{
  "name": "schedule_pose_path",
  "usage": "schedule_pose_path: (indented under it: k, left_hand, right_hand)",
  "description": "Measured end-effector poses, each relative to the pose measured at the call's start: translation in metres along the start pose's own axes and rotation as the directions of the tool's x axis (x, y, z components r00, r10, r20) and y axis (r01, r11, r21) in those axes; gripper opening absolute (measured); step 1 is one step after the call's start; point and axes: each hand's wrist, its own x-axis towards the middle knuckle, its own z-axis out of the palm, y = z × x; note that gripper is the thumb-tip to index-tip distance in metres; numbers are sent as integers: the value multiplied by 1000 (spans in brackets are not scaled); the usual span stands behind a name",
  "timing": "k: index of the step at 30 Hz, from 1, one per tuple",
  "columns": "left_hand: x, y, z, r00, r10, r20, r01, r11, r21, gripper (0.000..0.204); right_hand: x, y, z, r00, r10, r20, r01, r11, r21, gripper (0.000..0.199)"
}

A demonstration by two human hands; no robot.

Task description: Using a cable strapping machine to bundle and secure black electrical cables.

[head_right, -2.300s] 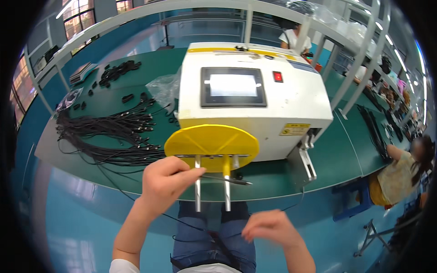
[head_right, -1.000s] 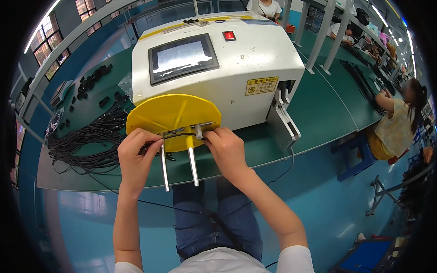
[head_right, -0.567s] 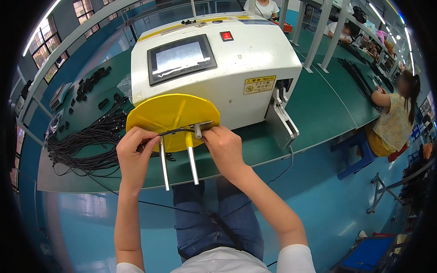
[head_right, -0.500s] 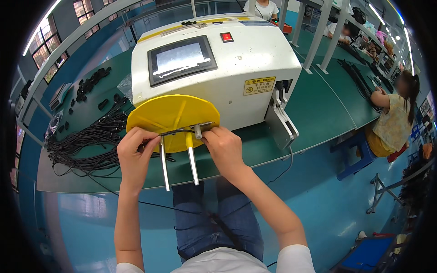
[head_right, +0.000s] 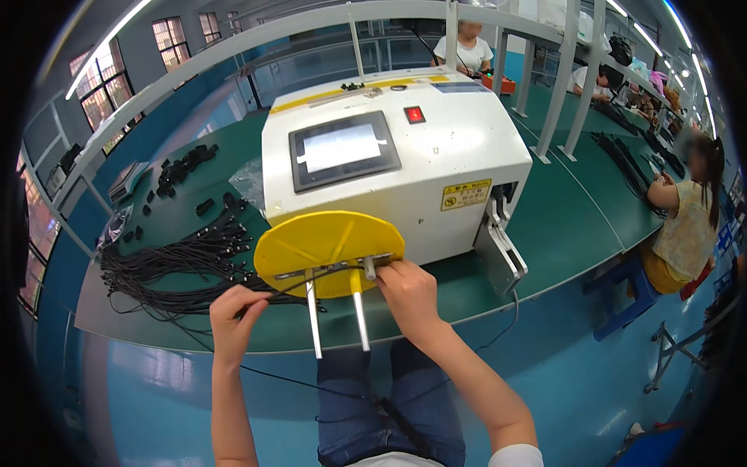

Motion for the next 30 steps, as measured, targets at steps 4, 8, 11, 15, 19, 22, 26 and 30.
schedule_pose_path:
  k: [4,8,11,15,19,22,26,30]
  left_hand:
    - [-10,-13,-4,996,-89,15,89,996,-11,11]
    - [-13,-23,-2,995,-92,29,93,996,-12,11]
    - [-11,-26,-4,997,-62,39,62,998,5,11]
    - [-3,-24,0,998,-58,8,58,997,-45,10]
    - [-10,-18,0,999,-51,8,52,998,-44,11]
    - [-10,-19,-4,997,-71,15,71,997,-13,13]
    - [-9,-21,-1,998,-69,6,69,997,-32,13]
    - [-6,-19,-1,997,-74,11,74,997,-28,11]
  right_hand:
    - [0,1,2,1000,4,9,-4,1000,1,12]
    - [-3,1,3,1000,10,24,-10,1000,5,13]
    - [-2,2,2,998,9,59,-9,1000,-3,13]
    - [5,5,4,1000,24,2,-24,999,44,12]
    - [1,2,0,1000,8,-2,-8,997,75,12]
    - [-1,2,2,999,11,37,-13,999,44,13]
    - [-1,6,2,1000,-3,28,2,999,45,13]
    - [2,7,1,999,-1,40,-1,999,54,13]
